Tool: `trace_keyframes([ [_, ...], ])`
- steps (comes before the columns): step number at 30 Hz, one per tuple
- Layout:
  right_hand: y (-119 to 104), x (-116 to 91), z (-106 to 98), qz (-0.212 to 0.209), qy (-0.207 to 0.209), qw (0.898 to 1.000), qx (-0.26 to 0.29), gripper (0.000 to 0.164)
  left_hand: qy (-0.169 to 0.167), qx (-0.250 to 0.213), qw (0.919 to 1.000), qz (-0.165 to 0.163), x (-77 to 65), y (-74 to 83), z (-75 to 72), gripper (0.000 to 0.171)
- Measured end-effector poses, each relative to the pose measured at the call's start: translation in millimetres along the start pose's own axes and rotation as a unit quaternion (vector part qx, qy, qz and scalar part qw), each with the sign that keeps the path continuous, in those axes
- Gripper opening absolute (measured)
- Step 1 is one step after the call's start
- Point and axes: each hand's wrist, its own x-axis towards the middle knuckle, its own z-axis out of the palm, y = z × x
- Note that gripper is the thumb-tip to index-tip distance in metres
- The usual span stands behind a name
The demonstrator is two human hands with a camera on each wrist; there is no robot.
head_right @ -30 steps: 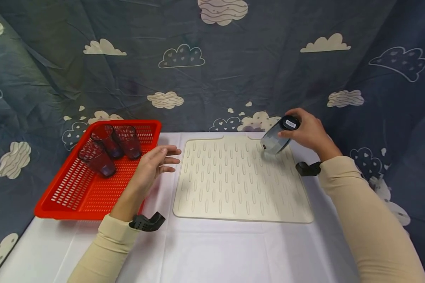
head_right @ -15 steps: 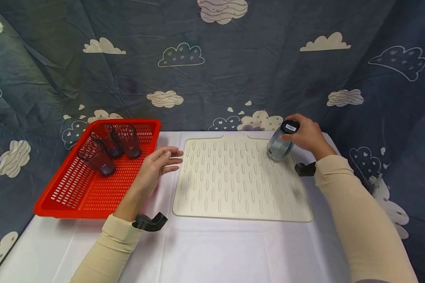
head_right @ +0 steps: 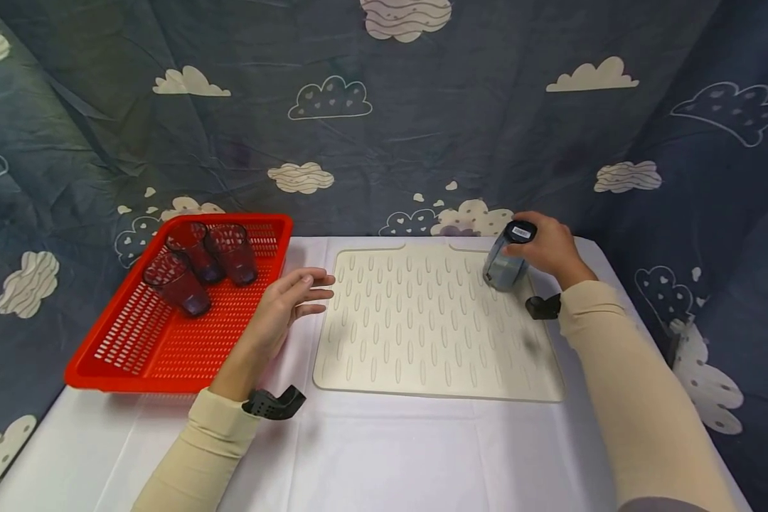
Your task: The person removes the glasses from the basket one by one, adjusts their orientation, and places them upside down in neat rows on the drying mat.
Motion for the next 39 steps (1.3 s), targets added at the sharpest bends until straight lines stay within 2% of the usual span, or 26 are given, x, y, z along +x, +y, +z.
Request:
trace_keyframes([
  [14,11,-1,6,0.028,0.004,1.0,0.008,0.078,-0.008,0.002,0.9999,-0.01,-0.6,-2.5,-0.8,0.034],
  [20,7,4,10,0.038,-0.012,0.999,0.024,0.081,-0.007,0.001,0.9999,-0.013,-1.3,-3.6,-1.9,0.035],
  [28,9,4,18,0.026,-0.019,0.998,0.051,0.084,-0.014,0.008,0.9998,-0.013,-3.3,-5.7,-2.6,0.035],
  [39,6,4,17,0.003,-0.007,0.999,0.033,0.084,-0.012,0.015,0.9998,-0.012,-2.9,-3.4,-6.8,0.035],
])
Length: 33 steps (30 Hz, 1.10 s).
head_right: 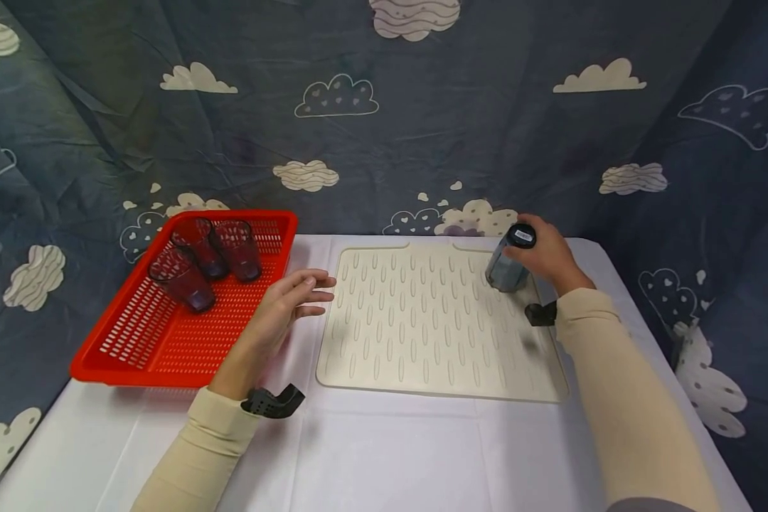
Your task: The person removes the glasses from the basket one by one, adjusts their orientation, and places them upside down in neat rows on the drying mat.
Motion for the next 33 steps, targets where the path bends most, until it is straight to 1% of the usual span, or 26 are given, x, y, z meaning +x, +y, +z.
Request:
trace_keyframes([
  [4,-2,-6,-1,-0.013,0.018,1.0,-0.015,0.085,-0.001,0.002,1.0,0.0,-1.1,0.2,-2.3,0.035],
  [7,-5,-11,0,-0.035,0.048,0.997,-0.04,0.083,-0.007,0.01,0.9999,0.002,-3.8,1.8,-5.7,0.036],
  [9,-8,-15,0,-0.06,0.077,0.993,-0.059,0.079,-0.013,0.024,0.9996,0.006,-7.1,4.8,-9.6,0.036],
  [11,-10,-20,0,-0.091,0.11,0.987,-0.074,0.073,-0.018,0.036,0.9991,0.014,-11.5,8.8,-15.4,0.036],
  [14,-16,-28,-1,-0.134,0.143,0.977,-0.084,0.065,-0.017,0.052,0.9983,0.021,-19.7,17.4,-27.2,0.035],
  [18,-23,-41,-4,-0.18,0.161,0.966,-0.095,0.055,-0.017,0.084,0.9959,0.03,-30.4,30.3,-46.4,0.035],
  [21,-25,-53,-7,-0.203,0.174,0.958,-0.106,0.05,-0.019,0.119,0.9919,0.041,-36.4,39.5,-62.6,0.035],
  [23,-28,-60,-8,-0.212,0.184,0.954,-0.103,0.048,-0.014,0.14,0.989,0.047,-39.2,44.8,-75.6,0.035],
  [26,-34,-69,-7,-0.226,0.205,0.949,-0.083,0.043,0.005,0.163,0.9856,0.046,-41.0,51.3,-96.1,0.036],
  [29,-42,-77,-3,-0.243,0.227,0.942,-0.053,0.039,0.031,0.186,0.9814,0.037,-39.1,56.5,-116.8,0.04],
  [31,-47,-82,-1,-0.255,0.237,0.937,-0.031,0.039,0.054,0.213,0.9753,0.026,-34.9,59.1,-130.0,0.044],
  [33,-51,-87,1,-0.255,0.242,0.936,-0.01,0.039,0.078,0.26,0.9625,0.012,-28.5,60.1,-142.9,0.048],
])
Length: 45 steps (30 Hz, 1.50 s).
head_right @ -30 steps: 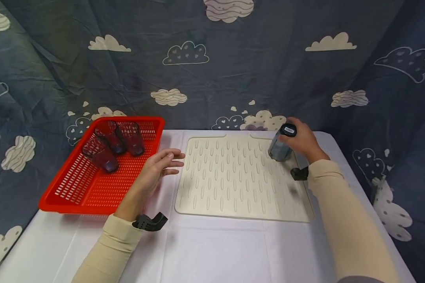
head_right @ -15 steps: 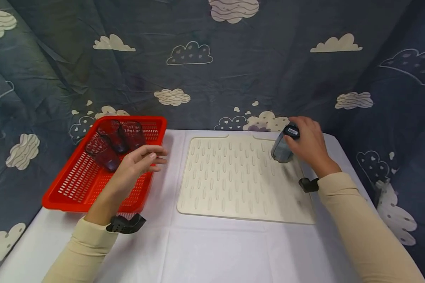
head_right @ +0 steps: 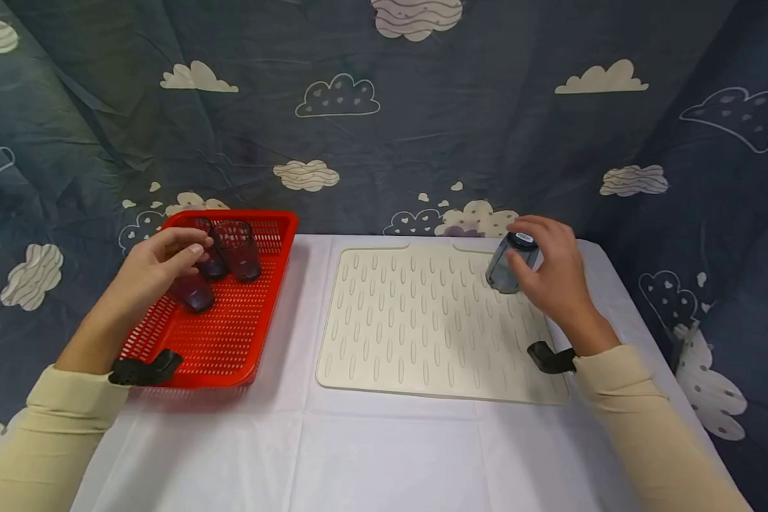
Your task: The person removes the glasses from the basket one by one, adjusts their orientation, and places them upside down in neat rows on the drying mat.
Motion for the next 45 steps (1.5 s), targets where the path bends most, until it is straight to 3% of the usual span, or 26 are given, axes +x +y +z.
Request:
trace_keyframes([
  [2,-6,-2,0,0.018,0.003,1.0,0.022,0.039,0.018,0.06,0.9979,-0.017,8.9,-6.1,-9.2,0.052],
  [6,-18,-4,-1,0.072,-0.017,0.995,0.064,0.039,0.032,0.179,0.9828,-0.035,24.0,-17.9,-20.9,0.06],
  [8,-22,-4,1,0.084,-0.029,0.992,0.088,0.041,0.034,0.221,0.9742,-0.032,28.1,-24.0,-24.1,0.063],
  [12,-28,-5,9,0.083,-0.033,0.989,0.12,0.043,0.03,0.258,0.9646,-0.045,32.3,-36.5,-28.6,0.071],
  [19,-36,-7,24,0.08,-0.024,0.986,0.148,0.041,0.0,0.266,0.9604,-0.082,37.8,-53.0,-27.8,0.08],
  [24,-39,-11,38,0.093,-0.063,0.985,0.128,0.04,-0.008,0.27,0.9591,-0.085,40.8,-65.5,-22.1,0.083],
  [28,-39,-13,46,0.093,-0.084,0.984,0.128,0.04,0.003,0.279,0.9565,-0.084,42.0,-78.3,-16.5,0.084],
  [31,-39,-13,49,0.088,-0.087,0.984,0.132,0.04,0.02,0.267,0.9595,-0.087,42.2,-85.3,-15.5,0.085],
  [37,-41,-16,56,0.078,-0.097,0.982,0.143,0.04,0.018,0.239,0.9659,-0.098,44.6,-89.0,-17.0,0.087],
  [45,-42,-19,63,0.088,-0.105,0.978,0.156,0.04,-0.004,0.267,0.9594,-0.092,46.4,-86.4,-21.3,0.088],
])
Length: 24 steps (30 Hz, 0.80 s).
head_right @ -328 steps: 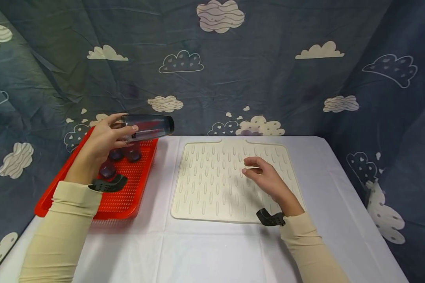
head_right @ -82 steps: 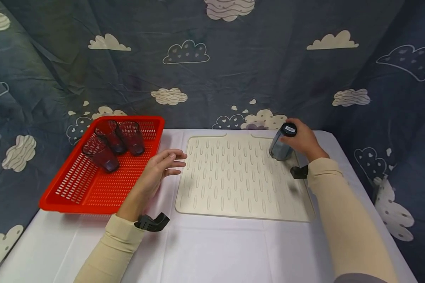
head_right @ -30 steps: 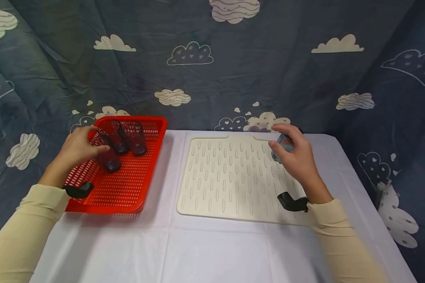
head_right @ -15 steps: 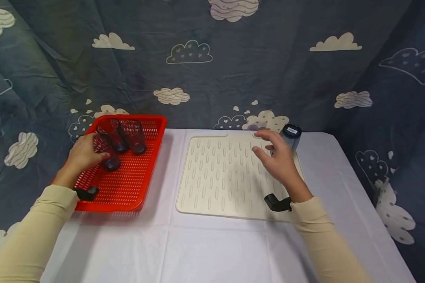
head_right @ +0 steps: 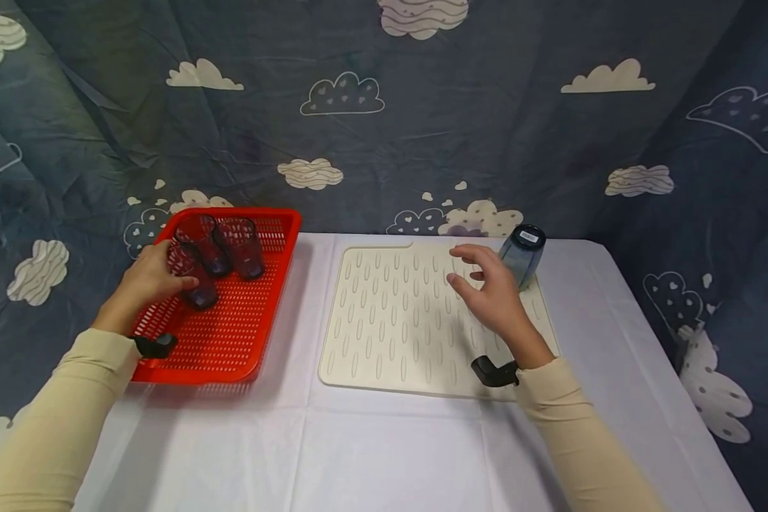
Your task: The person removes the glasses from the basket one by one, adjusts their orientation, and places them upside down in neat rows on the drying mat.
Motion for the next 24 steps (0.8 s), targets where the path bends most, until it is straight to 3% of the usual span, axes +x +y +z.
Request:
trace_keyframes([
  [5,2,-1,1,0.017,-0.007,1.0,0.007,0.041,-0.022,0.011,0.9996,-0.014,1.4,2.2,-3.2,0.087],
  [12,7,-4,0,0.014,-0.014,1.0,0.015,0.041,-0.022,0.017,0.9992,-0.028,-2.1,5.9,-4.4,0.089],
  [24,13,-9,-4,0.02,-0.023,0.999,0.011,0.043,-0.026,0.067,0.9974,-0.001,-16.3,12.1,-6.1,0.091],
])
